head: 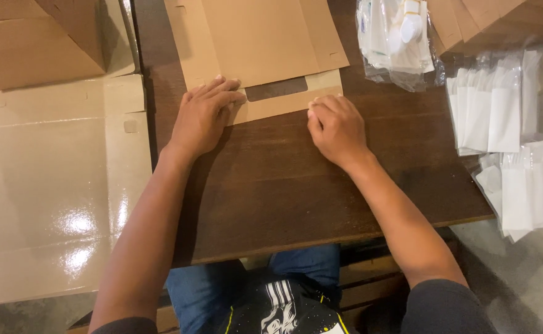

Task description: The person assembles flat cardboard boxes by folding side flaps and tucking tabs into slots. They handle multiple boxes one at a time, aligning edges and pressing flaps to form the box shape. The process is repeated for several units on a wooden table.

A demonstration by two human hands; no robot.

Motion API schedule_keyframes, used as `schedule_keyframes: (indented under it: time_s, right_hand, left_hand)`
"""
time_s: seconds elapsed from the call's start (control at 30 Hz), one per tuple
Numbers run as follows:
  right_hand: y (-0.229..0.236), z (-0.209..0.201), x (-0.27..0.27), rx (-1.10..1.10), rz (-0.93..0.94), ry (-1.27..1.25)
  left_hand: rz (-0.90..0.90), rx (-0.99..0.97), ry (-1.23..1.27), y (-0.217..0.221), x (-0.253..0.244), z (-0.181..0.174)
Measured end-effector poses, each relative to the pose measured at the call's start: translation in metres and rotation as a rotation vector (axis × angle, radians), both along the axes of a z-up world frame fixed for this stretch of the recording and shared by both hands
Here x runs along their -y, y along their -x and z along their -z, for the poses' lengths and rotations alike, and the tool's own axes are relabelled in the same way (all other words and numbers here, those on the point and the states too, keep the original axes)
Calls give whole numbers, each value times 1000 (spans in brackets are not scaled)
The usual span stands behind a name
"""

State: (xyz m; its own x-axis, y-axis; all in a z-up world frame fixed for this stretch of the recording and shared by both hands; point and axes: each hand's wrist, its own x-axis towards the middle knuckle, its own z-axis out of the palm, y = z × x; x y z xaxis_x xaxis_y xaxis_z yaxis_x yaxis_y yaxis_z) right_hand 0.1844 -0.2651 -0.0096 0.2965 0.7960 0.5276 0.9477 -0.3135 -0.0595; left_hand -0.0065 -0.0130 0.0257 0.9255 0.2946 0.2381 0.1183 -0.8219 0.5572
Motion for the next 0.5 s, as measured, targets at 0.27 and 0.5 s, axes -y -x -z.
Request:
schedule_keyframes:
  time_s: [0.27, 0.5]
  right_hand:
    - [-4, -11, 13, 49, 133, 45]
    - [20, -28, 10, -14, 127, 42]
  left_hand:
    - [12, 12, -1, 0, 0, -1]
    - [106, 92, -3, 1, -6, 5]
